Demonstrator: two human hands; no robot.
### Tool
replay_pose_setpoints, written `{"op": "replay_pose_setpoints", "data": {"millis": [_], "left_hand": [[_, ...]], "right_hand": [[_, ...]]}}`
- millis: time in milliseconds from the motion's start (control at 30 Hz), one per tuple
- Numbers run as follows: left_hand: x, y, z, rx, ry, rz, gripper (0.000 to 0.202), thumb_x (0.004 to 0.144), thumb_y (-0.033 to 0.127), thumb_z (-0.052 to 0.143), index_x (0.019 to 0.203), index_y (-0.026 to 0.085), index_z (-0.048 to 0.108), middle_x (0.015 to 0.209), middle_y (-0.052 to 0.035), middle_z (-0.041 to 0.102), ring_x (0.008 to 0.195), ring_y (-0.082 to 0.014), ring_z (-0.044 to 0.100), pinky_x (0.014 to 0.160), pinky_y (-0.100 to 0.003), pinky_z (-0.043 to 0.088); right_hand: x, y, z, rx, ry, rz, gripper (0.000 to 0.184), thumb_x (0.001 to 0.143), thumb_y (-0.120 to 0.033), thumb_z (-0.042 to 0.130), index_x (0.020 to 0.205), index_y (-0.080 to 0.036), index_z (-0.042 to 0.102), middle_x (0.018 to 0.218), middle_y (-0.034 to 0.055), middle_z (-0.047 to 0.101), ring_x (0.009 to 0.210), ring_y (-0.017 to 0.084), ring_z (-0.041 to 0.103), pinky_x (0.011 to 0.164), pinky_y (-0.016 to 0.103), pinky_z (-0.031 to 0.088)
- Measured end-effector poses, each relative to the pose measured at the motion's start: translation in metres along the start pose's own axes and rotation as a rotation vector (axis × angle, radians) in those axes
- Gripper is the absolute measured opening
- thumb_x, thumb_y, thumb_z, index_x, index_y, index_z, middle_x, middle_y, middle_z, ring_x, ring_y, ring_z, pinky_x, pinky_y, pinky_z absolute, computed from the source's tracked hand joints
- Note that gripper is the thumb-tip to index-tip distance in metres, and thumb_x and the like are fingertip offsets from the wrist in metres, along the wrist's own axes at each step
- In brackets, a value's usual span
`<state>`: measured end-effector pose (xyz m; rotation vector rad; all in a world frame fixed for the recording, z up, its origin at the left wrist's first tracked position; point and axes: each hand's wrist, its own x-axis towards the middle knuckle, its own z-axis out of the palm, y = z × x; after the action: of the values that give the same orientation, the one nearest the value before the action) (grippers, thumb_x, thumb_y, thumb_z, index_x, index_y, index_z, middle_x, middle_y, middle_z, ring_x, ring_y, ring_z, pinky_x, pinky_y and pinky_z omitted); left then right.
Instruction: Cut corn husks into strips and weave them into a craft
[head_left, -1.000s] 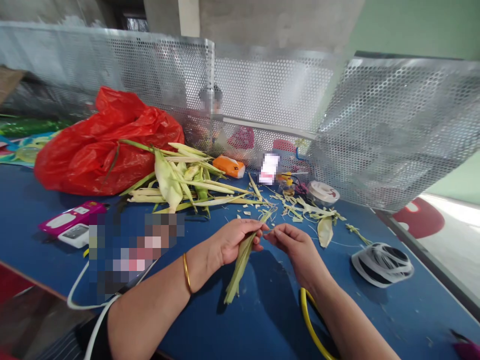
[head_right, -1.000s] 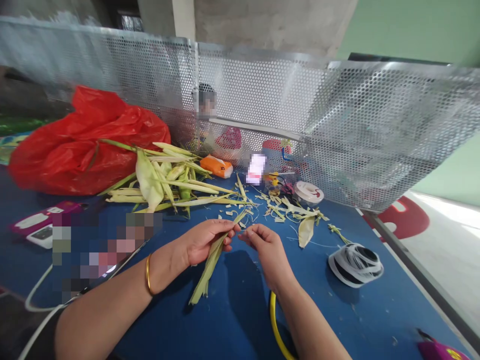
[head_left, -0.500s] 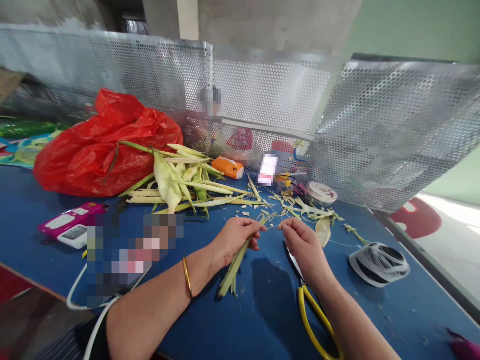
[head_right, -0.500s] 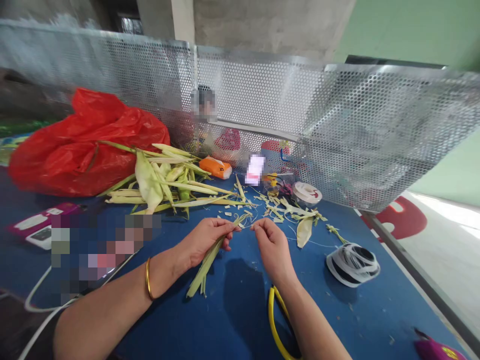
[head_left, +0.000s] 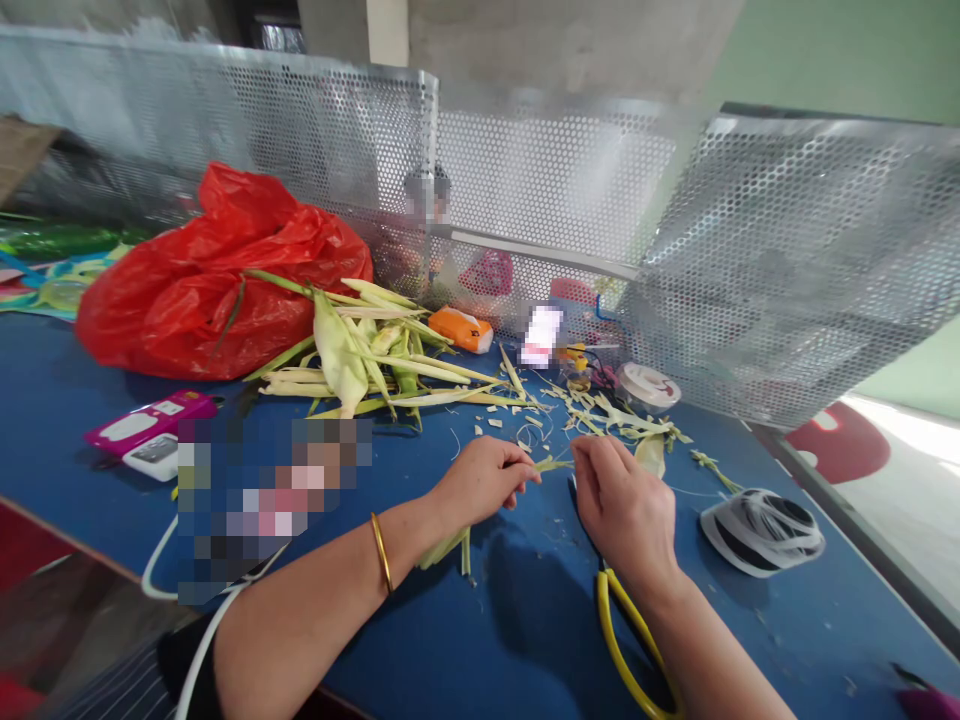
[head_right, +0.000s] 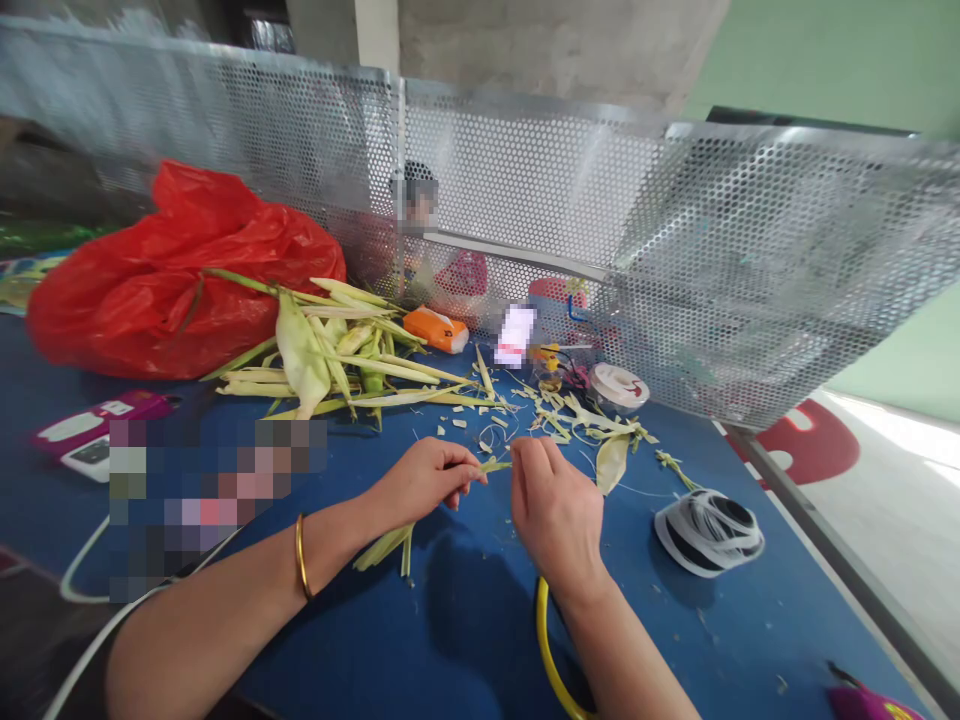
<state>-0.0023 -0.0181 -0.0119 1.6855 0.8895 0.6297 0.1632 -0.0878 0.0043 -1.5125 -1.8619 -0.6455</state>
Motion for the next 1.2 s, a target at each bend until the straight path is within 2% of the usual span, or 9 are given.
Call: {"op": "replay_pose_setpoints", "data": {"millis": [100, 267, 333, 400, 533, 667, 933, 1100, 1200], "left_hand": [[-0.001, 0.003, -0.001, 0.067, -0.018, 0.010, 0.021, 0.080, 0.028, 0.055, 0.076, 0.015, 0.071, 0.059, 0.0022, 0.057, 0.048, -0.0107, 0.055, 0.050, -0.022, 0.041], [-0.005, 0.011, 0.000, 0.404, -0.054, 0.106, 0.020, 0.082, 0.019, 0.054, 0.072, 0.017, 0.071, 0.065, 0.0003, 0.065, 0.060, -0.0130, 0.060, 0.061, -0.023, 0.042], [-0.006, 0.011, 0.000, 0.551, -0.092, 0.212, 0.019, 0.083, 0.016, 0.055, 0.075, 0.018, 0.072, 0.075, -0.0016, 0.070, 0.075, -0.0159, 0.064, 0.069, -0.024, 0.043], [-0.006, 0.011, -0.001, 0.608, -0.179, 0.333, 0.018, 0.084, 0.014, 0.056, 0.079, 0.018, 0.073, 0.084, -0.0026, 0.072, 0.084, -0.0167, 0.064, 0.075, -0.024, 0.043], [-0.007, 0.014, -0.006, 0.405, -0.280, 0.443, 0.017, 0.087, 0.018, 0.056, 0.082, 0.018, 0.073, 0.081, -0.0020, 0.070, 0.072, -0.0114, 0.062, 0.069, -0.021, 0.043], [-0.008, 0.018, -0.008, 0.098, -0.203, 0.320, 0.018, 0.087, 0.024, 0.057, 0.082, 0.015, 0.071, 0.072, -0.0006, 0.064, 0.056, -0.0080, 0.055, 0.058, -0.020, 0.043], [-0.006, 0.018, -0.005, -0.187, -0.152, 0.201, 0.020, 0.087, 0.026, 0.056, 0.081, 0.014, 0.070, 0.063, 0.0024, 0.056, 0.054, -0.0079, 0.055, 0.056, -0.020, 0.045], [-0.006, 0.019, -0.005, -0.160, -0.089, 0.240, 0.019, 0.086, 0.026, 0.056, 0.081, 0.015, 0.071, 0.062, 0.0025, 0.056, 0.054, -0.0083, 0.054, 0.055, -0.020, 0.045], [-0.007, 0.020, -0.006, -0.070, 0.004, 0.250, 0.020, 0.086, 0.027, 0.055, 0.081, 0.015, 0.071, 0.062, 0.0022, 0.058, 0.053, -0.0084, 0.054, 0.055, -0.020, 0.043]], "right_hand": [[0.000, 0.002, -0.002, 0.019, 0.006, -0.013, 0.020, 0.099, -0.023, 0.043, 0.089, -0.018, 0.060, 0.078, 0.0029, 0.066, 0.057, 0.013, 0.057, 0.052, 0.024, 0.033], [0.001, 0.001, -0.006, 0.050, -0.083, -0.200, 0.021, 0.098, -0.020, 0.043, 0.091, -0.019, 0.063, 0.072, 0.0022, 0.061, 0.059, 0.014, 0.057, 0.053, 0.026, 0.033], [0.002, 0.002, -0.005, 0.121, -0.132, -0.162, 0.023, 0.098, -0.021, 0.042, 0.089, -0.019, 0.064, 0.073, 0.0026, 0.061, 0.060, 0.014, 0.057, 0.053, 0.026, 0.033], [0.003, 0.008, -0.001, 0.269, -0.201, -0.020, 0.024, 0.097, -0.024, 0.042, 0.086, -0.020, 0.063, 0.078, 0.0030, 0.064, 0.065, 0.014, 0.058, 0.057, 0.025, 0.036], [0.006, 0.023, 0.010, 0.612, -0.331, 0.350, 0.023, 0.089, -0.034, 0.052, 0.072, -0.021, 0.060, 0.067, 0.0006, 0.060, 0.064, 0.016, 0.054, 0.060, 0.026, 0.041], [0.008, 0.027, 0.016, 0.832, -0.391, 0.558, 0.028, 0.081, -0.045, 0.058, 0.068, -0.020, 0.061, 0.059, -0.0010, 0.054, 0.057, 0.014, 0.045, 0.054, 0.026, 0.036], [0.001, 0.016, 0.020, 0.790, -0.359, 0.512, 0.026, 0.083, -0.041, 0.055, 0.069, -0.019, 0.059, 0.061, -0.0012, 0.055, 0.060, 0.015, 0.045, 0.055, 0.025, 0.034], [-0.002, 0.014, 0.023, 0.754, -0.367, 0.472, 0.027, 0.086, -0.039, 0.053, 0.068, -0.020, 0.059, 0.058, -0.0018, 0.052, 0.057, 0.014, 0.043, 0.053, 0.025, 0.033], [-0.001, 0.014, 0.021, 0.705, -0.378, 0.432, 0.027, 0.087, -0.039, 0.053, 0.071, -0.019, 0.061, 0.060, -0.0014, 0.054, 0.057, 0.014, 0.046, 0.054, 0.025, 0.035]]}}
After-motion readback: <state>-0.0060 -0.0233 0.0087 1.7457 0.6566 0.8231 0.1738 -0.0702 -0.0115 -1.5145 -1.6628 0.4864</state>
